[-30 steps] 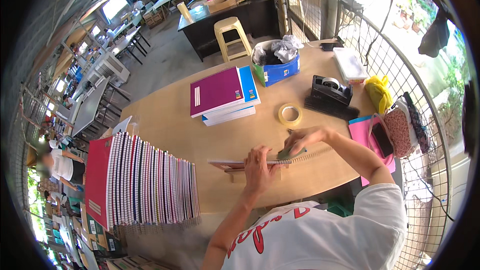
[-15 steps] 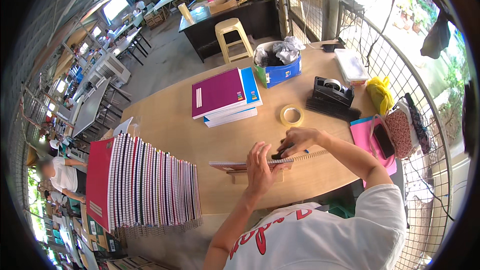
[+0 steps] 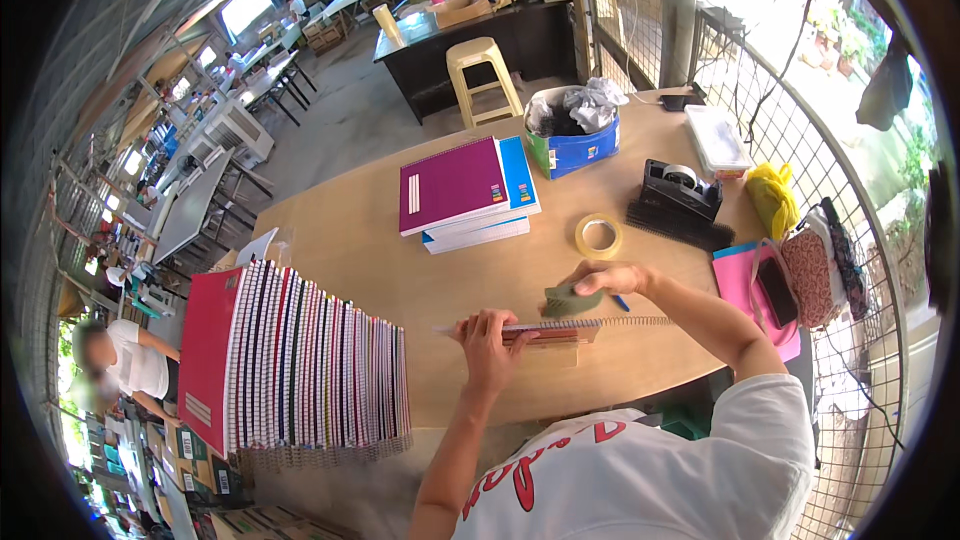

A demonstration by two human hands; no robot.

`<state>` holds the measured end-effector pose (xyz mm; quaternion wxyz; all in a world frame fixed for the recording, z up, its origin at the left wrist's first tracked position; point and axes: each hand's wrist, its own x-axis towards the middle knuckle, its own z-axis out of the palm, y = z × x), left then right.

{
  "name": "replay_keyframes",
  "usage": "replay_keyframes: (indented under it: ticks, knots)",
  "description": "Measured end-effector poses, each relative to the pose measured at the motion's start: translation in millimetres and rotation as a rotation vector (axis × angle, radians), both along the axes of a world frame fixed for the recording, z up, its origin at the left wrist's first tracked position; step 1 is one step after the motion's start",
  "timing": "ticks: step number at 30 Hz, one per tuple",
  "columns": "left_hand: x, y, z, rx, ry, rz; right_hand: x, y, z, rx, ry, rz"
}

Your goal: The person finishes spiral notebooks by using pliers to bend the ends of the wire spirals and then places the finished notebooks onto a large stack.

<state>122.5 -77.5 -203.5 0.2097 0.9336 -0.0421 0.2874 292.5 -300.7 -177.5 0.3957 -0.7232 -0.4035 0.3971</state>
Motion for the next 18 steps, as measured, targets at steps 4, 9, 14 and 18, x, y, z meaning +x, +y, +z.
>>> replay_keyframes:
  ticks: [4,9,14,18]
  knots:
    - [-1.5,2.1,-8.3,-0.049,0.002,-0.029,4.9,16.4,-5.2,-0.17,-0.42,0.309]
    - [0.5,5.5,-12.1,-0.079,-0.01,-0.054,7.6,25.1,-3.1,0.045,-0.128,0.19]
    - [0.5,4.4,-10.9,-0.097,-0.042,-0.054,-3.7,33.5,-1.5,0.157,-0.019,0.148]
    - [0.8,6.0,-12.3,-0.122,-0.08,-0.043,4.9,41.3,-5.8,-0.021,-0.112,0.062]
